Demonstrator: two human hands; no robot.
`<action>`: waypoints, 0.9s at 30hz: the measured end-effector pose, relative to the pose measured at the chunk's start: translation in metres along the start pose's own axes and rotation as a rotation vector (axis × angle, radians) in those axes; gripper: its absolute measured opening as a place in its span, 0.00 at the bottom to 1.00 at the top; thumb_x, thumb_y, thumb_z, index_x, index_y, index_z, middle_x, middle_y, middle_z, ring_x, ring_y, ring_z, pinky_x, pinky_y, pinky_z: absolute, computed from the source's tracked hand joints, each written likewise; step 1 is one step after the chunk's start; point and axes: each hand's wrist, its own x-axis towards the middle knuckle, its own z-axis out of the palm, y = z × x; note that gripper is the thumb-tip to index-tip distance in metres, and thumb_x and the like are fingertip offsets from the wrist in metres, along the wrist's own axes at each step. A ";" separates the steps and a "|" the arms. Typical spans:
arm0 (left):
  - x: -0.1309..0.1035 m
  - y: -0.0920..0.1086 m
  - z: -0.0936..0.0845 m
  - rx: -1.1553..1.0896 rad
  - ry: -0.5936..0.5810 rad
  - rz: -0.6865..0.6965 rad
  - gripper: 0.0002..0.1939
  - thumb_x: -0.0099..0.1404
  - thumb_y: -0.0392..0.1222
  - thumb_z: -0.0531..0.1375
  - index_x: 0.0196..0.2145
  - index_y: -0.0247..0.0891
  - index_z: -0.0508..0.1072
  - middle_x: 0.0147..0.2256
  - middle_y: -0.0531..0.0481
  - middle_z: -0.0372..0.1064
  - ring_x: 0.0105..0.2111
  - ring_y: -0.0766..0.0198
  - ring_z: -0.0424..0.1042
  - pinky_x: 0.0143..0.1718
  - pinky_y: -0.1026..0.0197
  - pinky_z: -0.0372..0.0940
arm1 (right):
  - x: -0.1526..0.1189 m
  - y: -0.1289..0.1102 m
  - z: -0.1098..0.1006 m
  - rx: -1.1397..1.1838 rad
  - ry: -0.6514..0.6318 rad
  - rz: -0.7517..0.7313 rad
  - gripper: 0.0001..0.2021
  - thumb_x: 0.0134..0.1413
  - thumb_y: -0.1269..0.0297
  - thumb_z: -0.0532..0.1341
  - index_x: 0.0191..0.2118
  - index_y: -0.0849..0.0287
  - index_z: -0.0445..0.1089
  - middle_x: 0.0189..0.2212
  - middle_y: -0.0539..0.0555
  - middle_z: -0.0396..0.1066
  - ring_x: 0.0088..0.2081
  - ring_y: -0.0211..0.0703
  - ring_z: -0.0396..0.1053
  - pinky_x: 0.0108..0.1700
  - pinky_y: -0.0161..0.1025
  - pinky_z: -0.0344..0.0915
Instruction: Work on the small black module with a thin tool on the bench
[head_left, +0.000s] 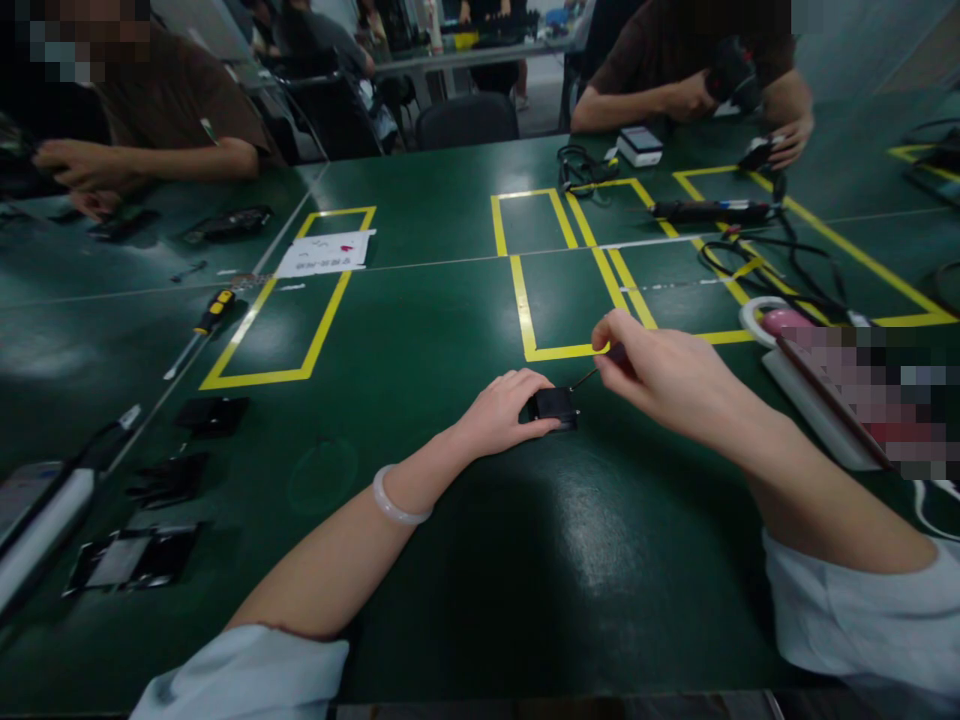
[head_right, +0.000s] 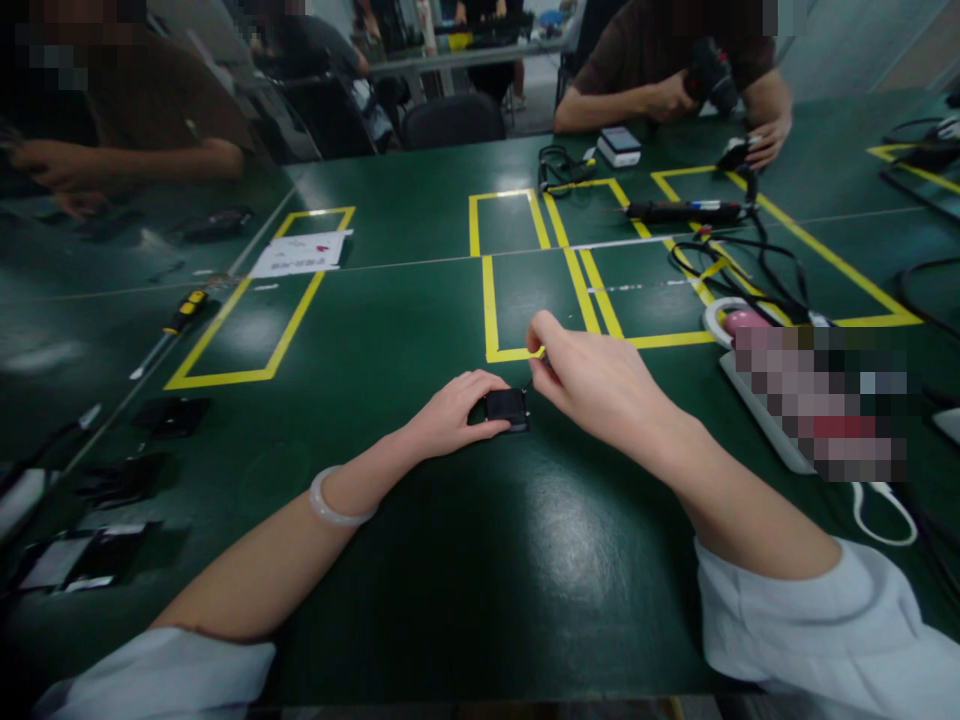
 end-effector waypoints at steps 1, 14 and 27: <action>0.000 0.000 0.000 0.002 -0.001 0.000 0.20 0.65 0.53 0.58 0.49 0.39 0.66 0.46 0.45 0.68 0.46 0.55 0.67 0.48 0.53 0.62 | 0.000 0.000 0.000 0.000 -0.004 0.006 0.10 0.61 0.60 0.50 0.45 0.57 0.62 0.28 0.51 0.72 0.26 0.43 0.68 0.26 0.37 0.50; 0.000 -0.001 0.002 0.004 0.004 0.002 0.21 0.65 0.55 0.58 0.49 0.39 0.66 0.47 0.44 0.67 0.47 0.54 0.67 0.49 0.52 0.62 | 0.001 0.000 0.000 -0.048 -0.004 0.020 0.12 0.64 0.56 0.47 0.41 0.56 0.63 0.23 0.51 0.69 0.24 0.43 0.65 0.26 0.37 0.48; -0.001 0.000 0.000 0.020 0.004 0.012 0.21 0.65 0.54 0.58 0.49 0.38 0.66 0.46 0.44 0.68 0.46 0.55 0.67 0.48 0.53 0.62 | 0.009 0.000 0.001 -0.041 0.007 -0.012 0.14 0.63 0.53 0.48 0.39 0.55 0.65 0.24 0.51 0.70 0.25 0.42 0.65 0.26 0.36 0.47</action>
